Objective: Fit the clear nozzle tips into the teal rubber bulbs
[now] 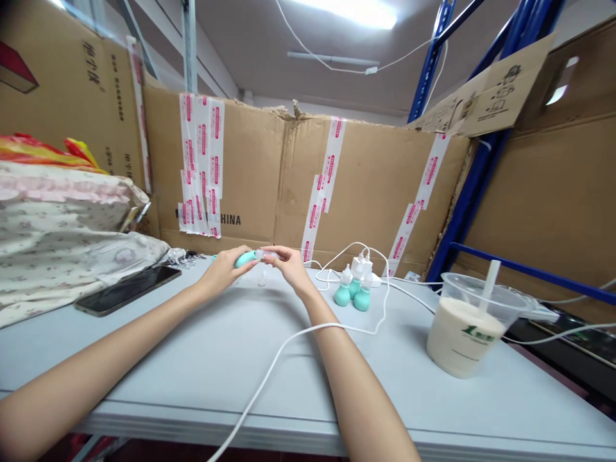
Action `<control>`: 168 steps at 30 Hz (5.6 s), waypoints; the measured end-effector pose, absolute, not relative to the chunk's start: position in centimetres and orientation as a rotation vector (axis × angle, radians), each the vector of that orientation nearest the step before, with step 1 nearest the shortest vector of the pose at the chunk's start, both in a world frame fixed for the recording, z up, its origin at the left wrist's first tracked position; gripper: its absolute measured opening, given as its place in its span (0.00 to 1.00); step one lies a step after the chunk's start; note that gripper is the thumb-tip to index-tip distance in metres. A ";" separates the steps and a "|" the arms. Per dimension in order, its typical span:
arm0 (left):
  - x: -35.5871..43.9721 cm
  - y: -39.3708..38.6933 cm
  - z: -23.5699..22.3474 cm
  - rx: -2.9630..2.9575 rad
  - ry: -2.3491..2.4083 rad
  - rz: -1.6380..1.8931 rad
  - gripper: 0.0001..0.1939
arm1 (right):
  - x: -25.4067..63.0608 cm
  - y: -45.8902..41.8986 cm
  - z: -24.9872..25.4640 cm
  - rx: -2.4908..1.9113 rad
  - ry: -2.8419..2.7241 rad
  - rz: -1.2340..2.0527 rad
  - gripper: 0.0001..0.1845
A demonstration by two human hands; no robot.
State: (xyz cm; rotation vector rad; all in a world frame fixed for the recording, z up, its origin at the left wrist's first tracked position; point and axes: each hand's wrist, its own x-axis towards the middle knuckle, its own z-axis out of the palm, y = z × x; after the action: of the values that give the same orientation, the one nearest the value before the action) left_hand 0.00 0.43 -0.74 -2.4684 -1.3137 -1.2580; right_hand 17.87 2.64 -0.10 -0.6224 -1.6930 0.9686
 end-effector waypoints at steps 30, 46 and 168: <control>1.3 -1.3 -0.4 -2.216 -1.273 -0.464 0.22 | 18.9 2.2 0.8 -0.789 -1.992 0.962 0.16; 0.7 0.5 -1.4 -2.165 -1.007 -0.716 0.18 | 18.4 2.4 0.5 -0.763 -1.861 1.003 0.17; -5.3 6.1 -4.5 -2.358 -1.444 -1.338 0.21 | 34.8 -3.6 -7.9 -1.662 -1.578 -0.113 0.21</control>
State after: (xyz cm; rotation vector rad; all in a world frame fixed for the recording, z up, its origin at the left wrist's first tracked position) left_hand -5.31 6.06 -4.49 -2.3577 -1.4437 -1.3381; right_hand 34.82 -3.62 -7.89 -1.6619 -1.5781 -0.1129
